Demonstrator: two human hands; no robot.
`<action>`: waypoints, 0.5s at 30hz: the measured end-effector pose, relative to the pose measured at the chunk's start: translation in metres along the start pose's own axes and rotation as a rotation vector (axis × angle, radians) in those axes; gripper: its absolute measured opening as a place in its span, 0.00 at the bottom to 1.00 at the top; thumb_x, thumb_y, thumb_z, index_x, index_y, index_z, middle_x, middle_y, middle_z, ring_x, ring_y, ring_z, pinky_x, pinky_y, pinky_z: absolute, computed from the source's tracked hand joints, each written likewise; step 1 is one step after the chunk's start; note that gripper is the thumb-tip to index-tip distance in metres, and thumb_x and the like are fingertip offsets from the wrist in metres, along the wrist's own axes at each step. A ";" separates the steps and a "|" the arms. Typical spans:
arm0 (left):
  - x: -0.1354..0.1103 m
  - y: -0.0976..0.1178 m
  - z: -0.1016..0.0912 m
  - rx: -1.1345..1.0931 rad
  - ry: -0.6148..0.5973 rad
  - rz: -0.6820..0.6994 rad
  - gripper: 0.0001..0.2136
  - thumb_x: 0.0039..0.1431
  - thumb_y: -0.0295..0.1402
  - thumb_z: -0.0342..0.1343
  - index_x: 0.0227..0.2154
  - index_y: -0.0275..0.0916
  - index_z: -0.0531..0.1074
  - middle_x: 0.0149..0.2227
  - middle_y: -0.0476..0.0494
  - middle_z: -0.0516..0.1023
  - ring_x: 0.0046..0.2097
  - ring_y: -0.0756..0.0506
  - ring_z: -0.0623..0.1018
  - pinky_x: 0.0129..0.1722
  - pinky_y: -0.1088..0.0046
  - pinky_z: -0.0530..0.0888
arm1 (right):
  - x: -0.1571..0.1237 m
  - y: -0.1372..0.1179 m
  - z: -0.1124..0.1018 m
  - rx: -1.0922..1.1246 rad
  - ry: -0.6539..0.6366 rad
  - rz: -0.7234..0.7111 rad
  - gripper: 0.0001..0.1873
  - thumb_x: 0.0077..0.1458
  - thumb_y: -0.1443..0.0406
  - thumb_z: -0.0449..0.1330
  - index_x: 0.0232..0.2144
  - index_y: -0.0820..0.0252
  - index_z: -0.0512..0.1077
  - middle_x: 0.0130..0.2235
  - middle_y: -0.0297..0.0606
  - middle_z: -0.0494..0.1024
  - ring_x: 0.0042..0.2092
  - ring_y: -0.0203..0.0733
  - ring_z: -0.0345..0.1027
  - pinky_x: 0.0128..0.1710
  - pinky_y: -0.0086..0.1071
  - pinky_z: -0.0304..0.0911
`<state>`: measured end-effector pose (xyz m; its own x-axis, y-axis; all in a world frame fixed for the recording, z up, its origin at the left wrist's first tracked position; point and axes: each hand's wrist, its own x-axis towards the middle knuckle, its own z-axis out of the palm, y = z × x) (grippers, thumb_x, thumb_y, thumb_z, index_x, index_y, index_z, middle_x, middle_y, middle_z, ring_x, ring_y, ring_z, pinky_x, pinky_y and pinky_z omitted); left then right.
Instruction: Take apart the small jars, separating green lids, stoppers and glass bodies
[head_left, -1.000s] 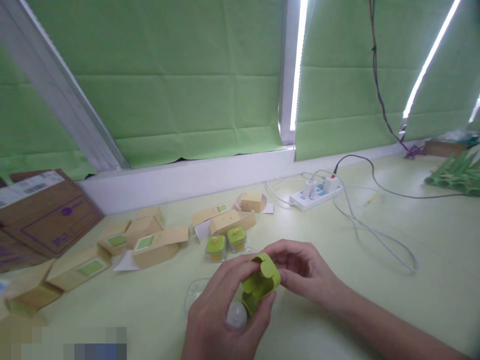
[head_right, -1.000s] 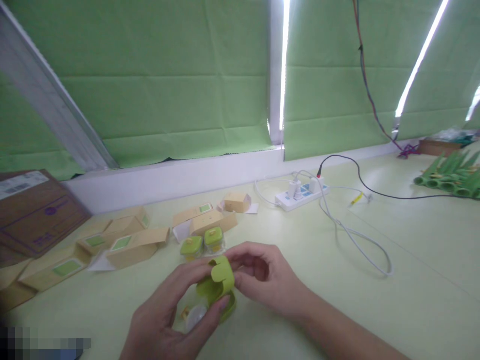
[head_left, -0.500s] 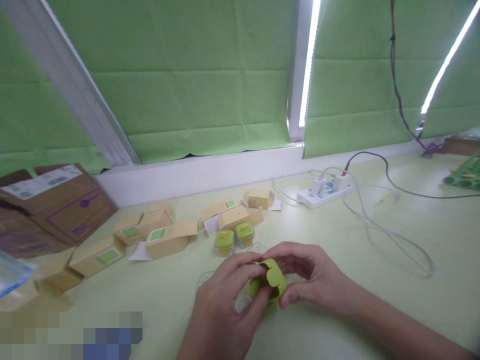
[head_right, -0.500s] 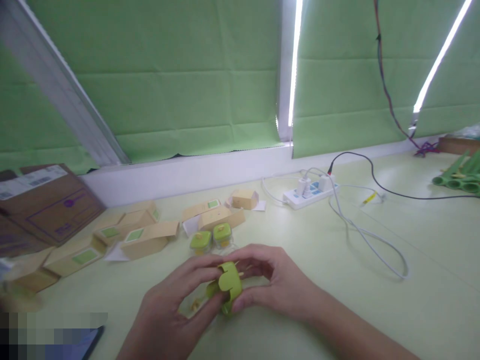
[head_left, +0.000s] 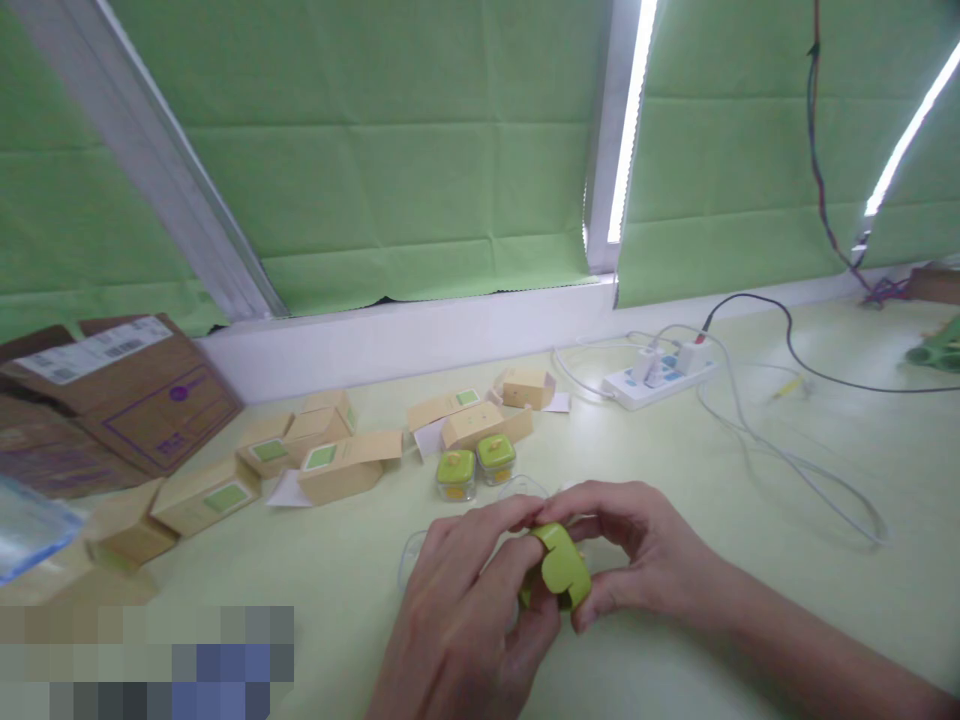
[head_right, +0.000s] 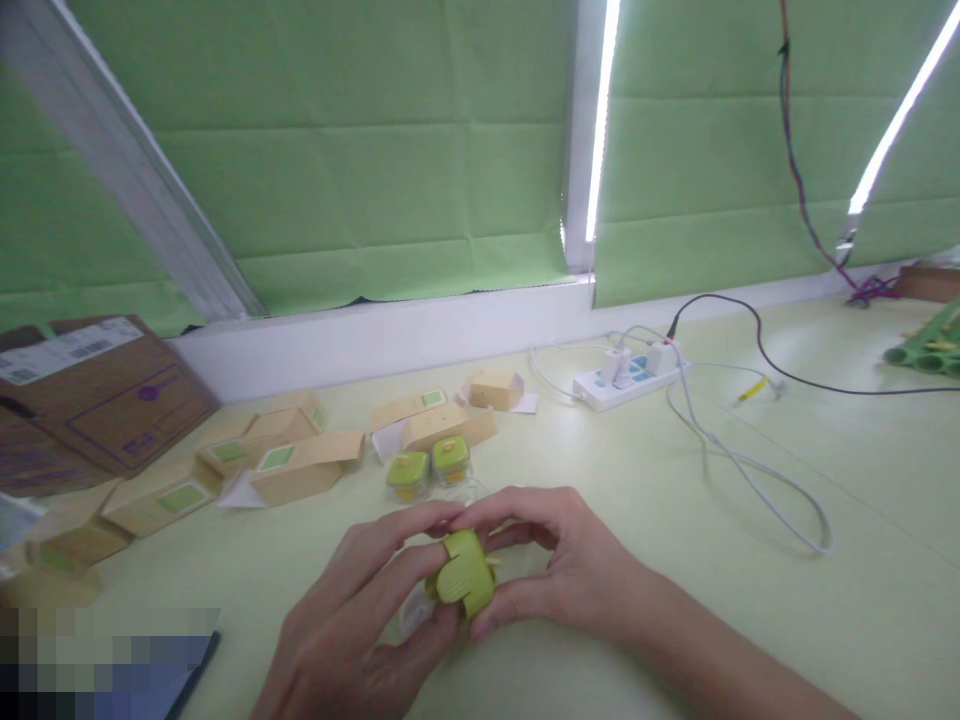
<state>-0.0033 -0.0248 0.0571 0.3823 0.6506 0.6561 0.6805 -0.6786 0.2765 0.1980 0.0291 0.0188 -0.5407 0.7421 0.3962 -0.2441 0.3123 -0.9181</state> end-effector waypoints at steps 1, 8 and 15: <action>0.000 0.000 0.001 -0.010 0.009 -0.004 0.13 0.58 0.21 0.57 0.42 0.44 0.72 0.49 0.44 0.80 0.49 0.42 0.79 0.48 0.64 0.75 | 0.000 0.000 0.000 0.003 0.004 -0.005 0.31 0.39 0.64 0.78 0.48 0.53 0.78 0.48 0.40 0.81 0.50 0.48 0.76 0.53 0.41 0.71; -0.002 -0.003 0.008 -0.083 0.009 -0.058 0.12 0.54 0.21 0.58 0.37 0.45 0.71 0.50 0.45 0.79 0.48 0.42 0.79 0.47 0.63 0.73 | -0.002 0.001 0.001 -0.050 -0.007 -0.032 0.31 0.40 0.66 0.78 0.49 0.49 0.77 0.46 0.36 0.82 0.48 0.45 0.77 0.50 0.36 0.73; 0.003 0.005 0.004 0.012 0.050 0.012 0.10 0.59 0.20 0.56 0.40 0.42 0.71 0.47 0.44 0.82 0.47 0.44 0.80 0.44 0.65 0.73 | -0.004 -0.001 -0.002 -0.158 0.034 -0.073 0.30 0.43 0.66 0.77 0.49 0.52 0.77 0.46 0.40 0.81 0.48 0.47 0.76 0.51 0.38 0.72</action>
<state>0.0038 -0.0248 0.0577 0.3587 0.6246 0.6937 0.6840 -0.6816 0.2600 0.2019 0.0272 0.0181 -0.4983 0.7327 0.4635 -0.1508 0.4532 -0.8786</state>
